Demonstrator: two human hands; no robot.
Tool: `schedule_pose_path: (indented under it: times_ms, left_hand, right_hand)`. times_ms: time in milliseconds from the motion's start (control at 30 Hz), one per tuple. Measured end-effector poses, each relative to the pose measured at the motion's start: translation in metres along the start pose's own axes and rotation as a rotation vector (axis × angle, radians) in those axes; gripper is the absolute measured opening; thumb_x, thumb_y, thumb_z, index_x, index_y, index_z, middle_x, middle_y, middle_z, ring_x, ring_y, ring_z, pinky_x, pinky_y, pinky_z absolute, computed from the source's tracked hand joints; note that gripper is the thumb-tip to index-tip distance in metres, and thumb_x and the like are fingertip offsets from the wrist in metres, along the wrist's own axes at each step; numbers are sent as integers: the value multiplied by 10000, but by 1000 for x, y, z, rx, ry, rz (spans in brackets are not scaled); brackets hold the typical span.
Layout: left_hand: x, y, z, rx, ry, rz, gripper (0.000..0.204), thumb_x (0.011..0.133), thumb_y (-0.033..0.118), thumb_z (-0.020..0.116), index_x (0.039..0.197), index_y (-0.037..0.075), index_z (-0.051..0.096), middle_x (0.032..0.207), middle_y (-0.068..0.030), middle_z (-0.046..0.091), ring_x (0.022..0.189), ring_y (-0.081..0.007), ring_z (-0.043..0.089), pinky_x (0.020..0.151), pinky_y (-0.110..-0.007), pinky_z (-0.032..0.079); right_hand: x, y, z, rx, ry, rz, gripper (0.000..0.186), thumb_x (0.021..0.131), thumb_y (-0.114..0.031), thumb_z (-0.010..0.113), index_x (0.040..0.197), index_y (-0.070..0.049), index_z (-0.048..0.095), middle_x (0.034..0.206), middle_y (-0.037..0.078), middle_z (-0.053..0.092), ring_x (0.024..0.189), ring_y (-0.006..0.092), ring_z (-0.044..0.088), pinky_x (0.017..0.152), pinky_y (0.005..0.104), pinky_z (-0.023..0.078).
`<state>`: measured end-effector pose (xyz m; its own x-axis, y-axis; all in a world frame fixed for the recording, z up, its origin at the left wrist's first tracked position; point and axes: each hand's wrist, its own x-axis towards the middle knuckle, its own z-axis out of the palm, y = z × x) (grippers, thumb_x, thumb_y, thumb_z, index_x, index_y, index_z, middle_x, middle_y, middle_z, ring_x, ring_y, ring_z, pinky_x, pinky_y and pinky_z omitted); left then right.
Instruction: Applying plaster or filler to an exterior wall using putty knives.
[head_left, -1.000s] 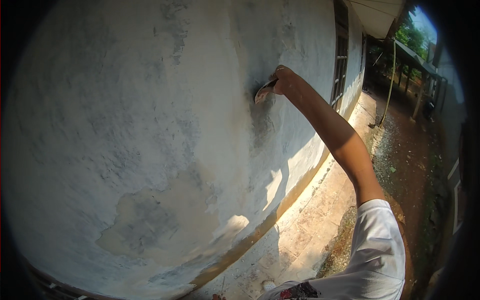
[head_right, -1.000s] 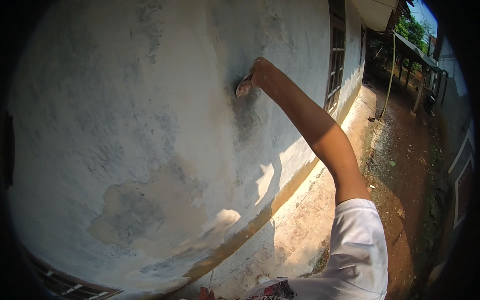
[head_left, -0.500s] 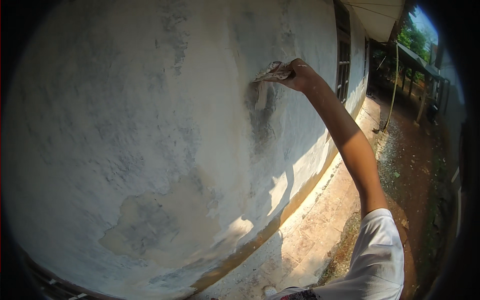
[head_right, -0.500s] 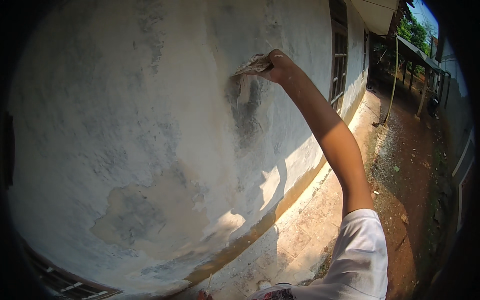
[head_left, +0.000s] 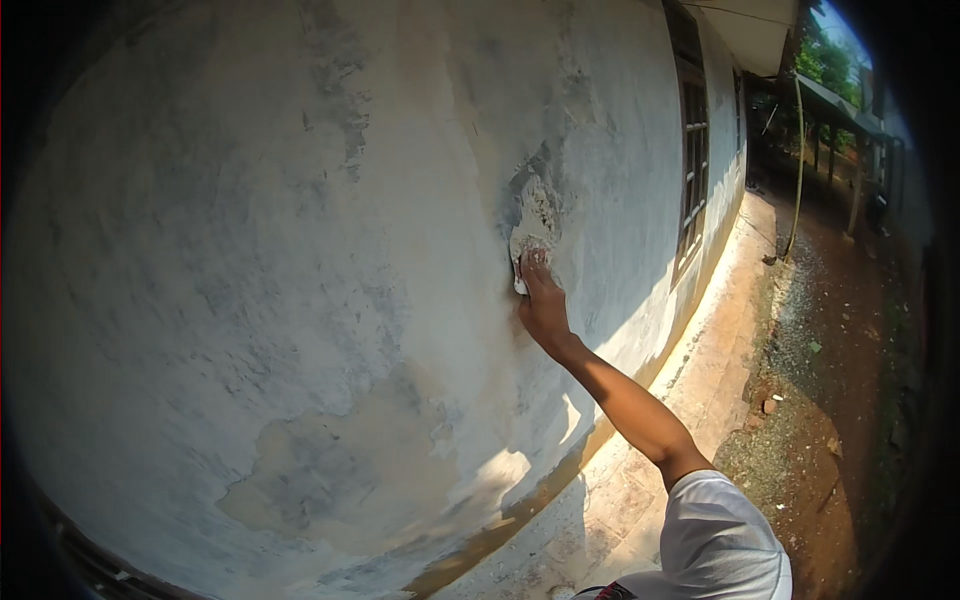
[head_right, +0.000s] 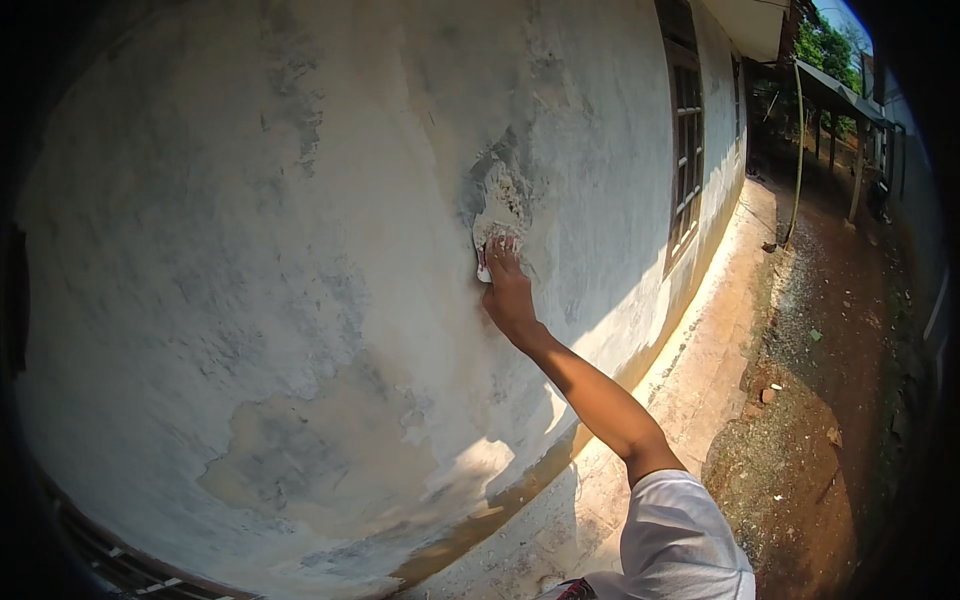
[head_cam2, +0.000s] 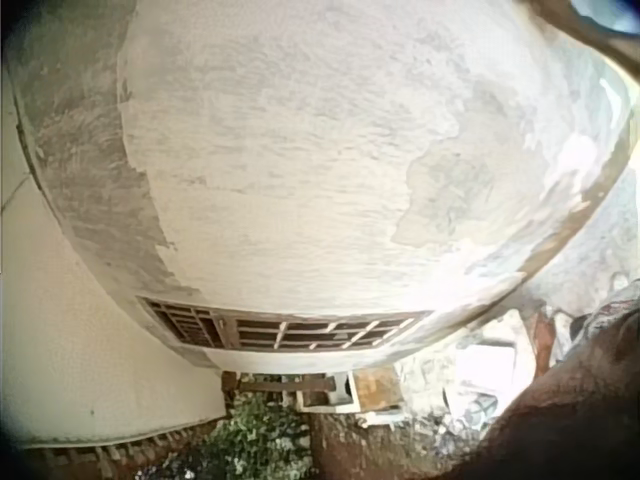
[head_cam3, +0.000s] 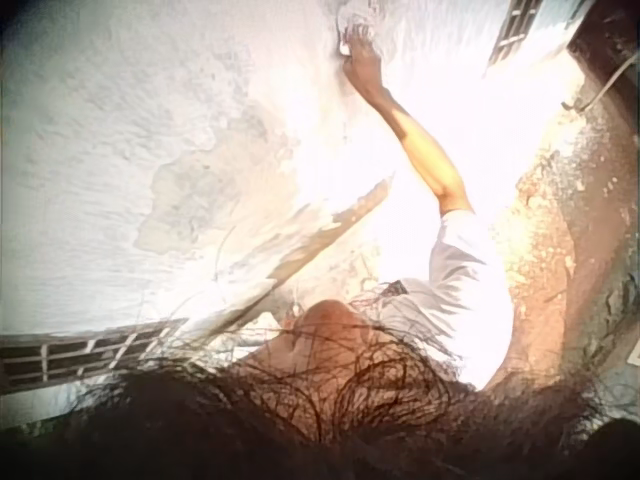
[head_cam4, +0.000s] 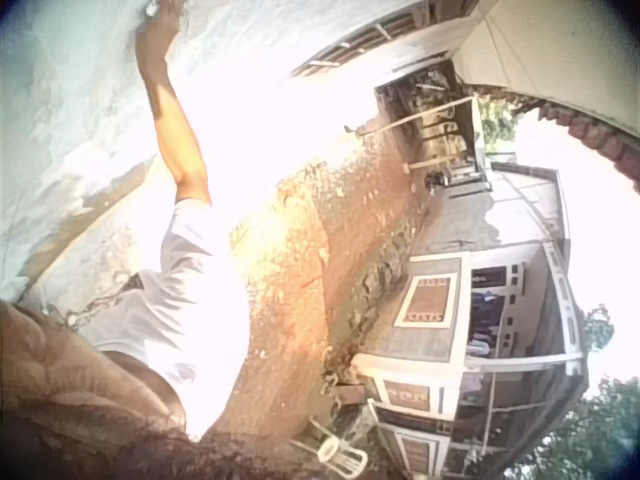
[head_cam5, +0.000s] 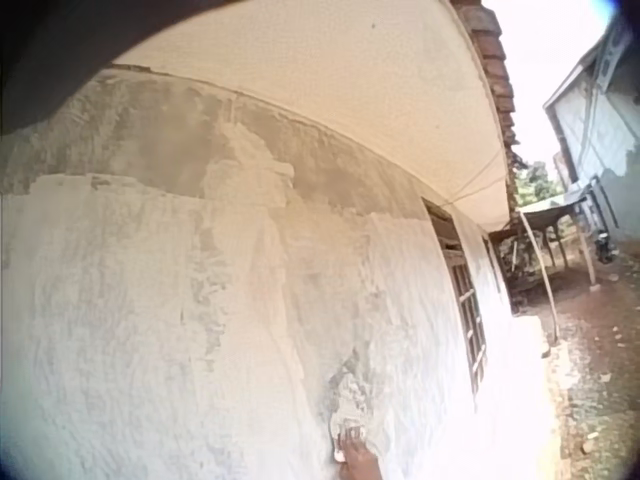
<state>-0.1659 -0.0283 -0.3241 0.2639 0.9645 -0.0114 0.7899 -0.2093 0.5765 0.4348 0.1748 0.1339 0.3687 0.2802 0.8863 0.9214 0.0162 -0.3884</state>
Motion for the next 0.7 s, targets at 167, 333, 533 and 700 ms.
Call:
schedule_pose_path:
  times_ms: [167,333,533,700]
  left_hand:
    - [9,-6,-15,15,19,-12,445,974,208,634,1322,-52,540,1216,-256,621,1080,-437,589,1010,-434,485]
    - [4,2,-15,4,9,-18,432,972,198,638,1314,-48,542,1199,-250,622,1062,-436,588,1003,-428,487]
    - [5,4,-16,-11,13,-26,416,969,185,642,1303,-43,545,1179,-243,622,1041,-434,586,996,-421,489]
    - [5,-12,-42,-64,58,-46,404,966,175,645,1294,-39,547,1162,-237,623,1023,-433,585,989,-415,491]
  right_hand:
    - [-34,-4,-21,106,-228,-41,662,729,150,498,1375,14,547,1400,258,572,1336,440,512,1096,474,481]
    - [48,4,-84,321,120,-41,639,779,190,449,1361,-26,599,1331,232,637,1268,397,591,1042,403,513]
    - [9,24,-14,10,6,-133,675,716,149,526,1361,-38,597,1375,191,612,1362,437,493,1128,500,450]
    - [-35,20,-32,164,-118,-103,701,718,176,472,1363,-60,613,1358,199,626,1339,402,530,1109,463,473]
